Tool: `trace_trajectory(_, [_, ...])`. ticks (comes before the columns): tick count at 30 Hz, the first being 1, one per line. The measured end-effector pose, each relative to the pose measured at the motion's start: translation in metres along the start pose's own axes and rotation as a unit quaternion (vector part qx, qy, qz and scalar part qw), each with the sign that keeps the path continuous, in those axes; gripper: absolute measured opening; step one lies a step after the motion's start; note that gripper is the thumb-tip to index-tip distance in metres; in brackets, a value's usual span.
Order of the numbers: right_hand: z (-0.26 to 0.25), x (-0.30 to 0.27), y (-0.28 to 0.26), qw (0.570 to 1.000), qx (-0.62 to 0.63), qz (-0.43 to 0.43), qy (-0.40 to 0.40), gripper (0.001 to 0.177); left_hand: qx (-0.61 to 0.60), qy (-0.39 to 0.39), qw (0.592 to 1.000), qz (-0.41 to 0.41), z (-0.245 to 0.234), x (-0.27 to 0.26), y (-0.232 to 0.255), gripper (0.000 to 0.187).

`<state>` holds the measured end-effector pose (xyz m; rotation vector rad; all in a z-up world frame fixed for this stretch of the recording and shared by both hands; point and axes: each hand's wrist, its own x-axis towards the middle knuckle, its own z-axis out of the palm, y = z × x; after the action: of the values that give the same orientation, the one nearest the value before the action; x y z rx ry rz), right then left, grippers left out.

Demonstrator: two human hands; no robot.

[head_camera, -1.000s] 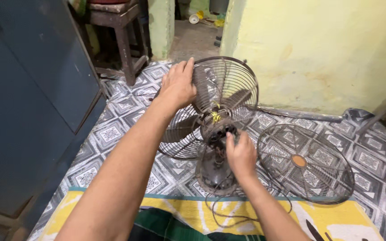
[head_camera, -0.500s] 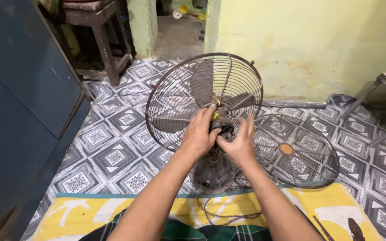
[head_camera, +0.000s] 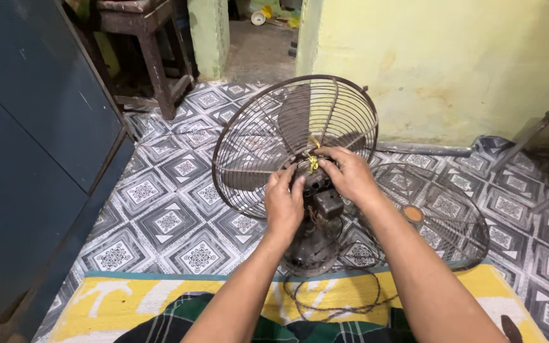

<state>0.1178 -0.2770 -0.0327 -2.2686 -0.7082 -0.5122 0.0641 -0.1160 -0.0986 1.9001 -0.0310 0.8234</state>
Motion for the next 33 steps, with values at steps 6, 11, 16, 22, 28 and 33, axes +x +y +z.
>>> trace_trajectory(6, [0.005,-0.009,0.004,0.998,0.008,0.035,0.046,0.027,0.003,-0.009,1.000,0.017,0.000,0.022,-0.004,0.025])
trace_trajectory(11, [0.002,-0.012,0.015,0.996,0.024,0.046,0.074,0.026,0.035,-0.058,0.995,0.079,-0.002,0.040,0.008,0.021])
trace_trajectory(16, [0.003,-0.010,0.018,0.997,0.019,0.060,0.040,0.029,0.022,-0.030,0.998,0.045,0.001,0.021,-0.006,0.029])
trace_trajectory(22, [0.000,0.004,0.009,0.999,0.027,-0.026,0.004,0.051,0.005,-0.028,0.961,-0.277,0.011,-0.061,-0.089,0.035])
trace_trajectory(28, [0.007,0.029,-0.014,0.997,-0.071,0.003,-0.013,0.053,0.005,-0.114,0.946,-0.305,0.039,-0.118,-0.136,0.044])
trace_trajectory(33, [0.010,0.035,-0.017,0.990,-0.097,-0.097,-0.039,0.056,0.056,-0.118,0.959,-0.250,0.087,-0.100,-0.095,0.057])
